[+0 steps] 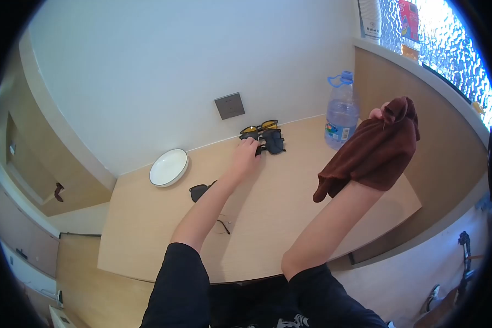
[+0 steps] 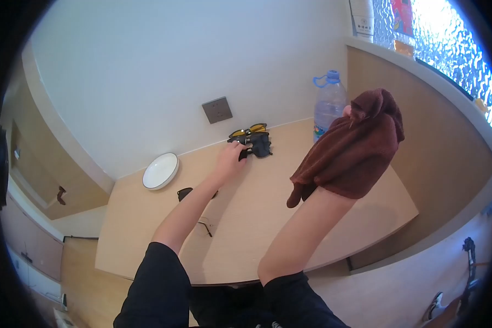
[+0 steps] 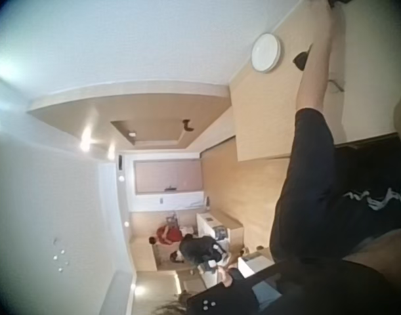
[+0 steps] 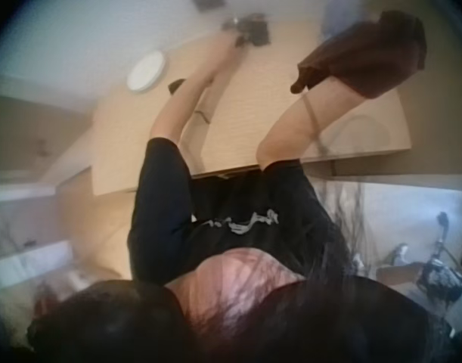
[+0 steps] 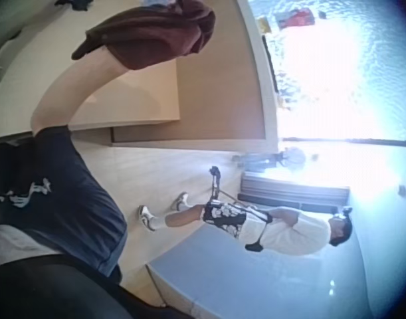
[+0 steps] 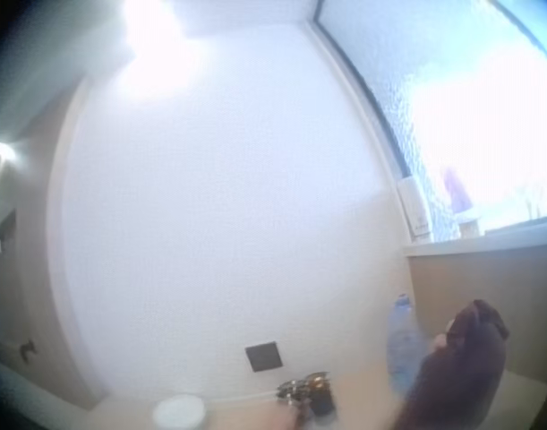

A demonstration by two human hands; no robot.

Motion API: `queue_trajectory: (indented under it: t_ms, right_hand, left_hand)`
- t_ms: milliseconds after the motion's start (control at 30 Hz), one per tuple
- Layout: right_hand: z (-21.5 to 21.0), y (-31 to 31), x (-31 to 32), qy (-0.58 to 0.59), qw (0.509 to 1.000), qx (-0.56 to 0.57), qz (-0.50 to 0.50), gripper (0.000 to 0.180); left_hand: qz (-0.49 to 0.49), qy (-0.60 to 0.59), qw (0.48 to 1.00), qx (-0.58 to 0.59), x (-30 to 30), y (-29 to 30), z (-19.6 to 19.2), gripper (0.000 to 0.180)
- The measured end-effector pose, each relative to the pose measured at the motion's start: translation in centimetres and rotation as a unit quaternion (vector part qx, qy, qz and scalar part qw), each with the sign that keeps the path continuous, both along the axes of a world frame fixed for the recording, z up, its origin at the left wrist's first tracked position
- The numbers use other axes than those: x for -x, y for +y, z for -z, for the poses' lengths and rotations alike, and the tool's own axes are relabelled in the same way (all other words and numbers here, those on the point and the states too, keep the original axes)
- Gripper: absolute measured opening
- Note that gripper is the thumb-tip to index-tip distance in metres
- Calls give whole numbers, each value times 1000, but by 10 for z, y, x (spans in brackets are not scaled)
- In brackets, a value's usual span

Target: The person wipes two pairs of sunglasses, a pair of eyeglasses, and a white plate with a brown cloth.

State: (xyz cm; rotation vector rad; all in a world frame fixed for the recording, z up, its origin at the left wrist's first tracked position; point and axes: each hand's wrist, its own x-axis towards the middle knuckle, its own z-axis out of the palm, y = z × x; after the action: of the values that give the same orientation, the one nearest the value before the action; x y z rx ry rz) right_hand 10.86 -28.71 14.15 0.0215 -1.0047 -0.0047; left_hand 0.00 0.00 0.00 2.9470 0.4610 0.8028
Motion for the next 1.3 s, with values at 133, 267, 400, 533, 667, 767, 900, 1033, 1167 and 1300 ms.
queue_trajectory:
  t_ms: [133, 267, 400, 533, 667, 767, 900, 1033, 1167, 1300]
  right_hand:
    - [-23, 3, 25, 126, 988, 38, 80, 13]
    - [-38, 8, 31, 200, 958, 96, 180, 11]
    - [-33, 24, 27, 57, 967, 197, 153, 16]
    - [-37, 25, 44, -73, 948, 278, 136, 20]
    - [-30, 43, 63, -91, 936, 322, 109, 26]
    - [-32, 53, 74, -71, 935, 336, 86, 31]
    - [-36, 67, 86, -27, 939, 340, 45, 38]
    - [-39, 84, 94, 10, 940, 340, 15, 44]
    - [-39, 93, 116, 27, 941, 337, 10, 49]
    - [-37, 101, 124, 65, 937, 343, -14, 51]
  left_hand:
    - [-20, -5, 999, 32, -1, 2, -2, 32]
    - [26, -92, 995, 6, -2, -4, -5, 32]
    - [37, -164, 985, 40, 18, 14, -6, 29]
    - [-6, -14, 994, 111, 77, 23, -48, 21]
    - [-62, 106, 966, 226, 138, 18, -66, 22]
    - [-35, 108, 970, 215, 163, 7, -54, 30]
    - [-25, 125, 979, 158, 175, 12, -33, 26]
    - [-45, 86, 984, 152, 171, 25, -17, 19]
    - [-40, 66, 977, 201, 170, 26, -15, 19]
    - [-30, 87, 977, 194, 172, 28, -8, 26]
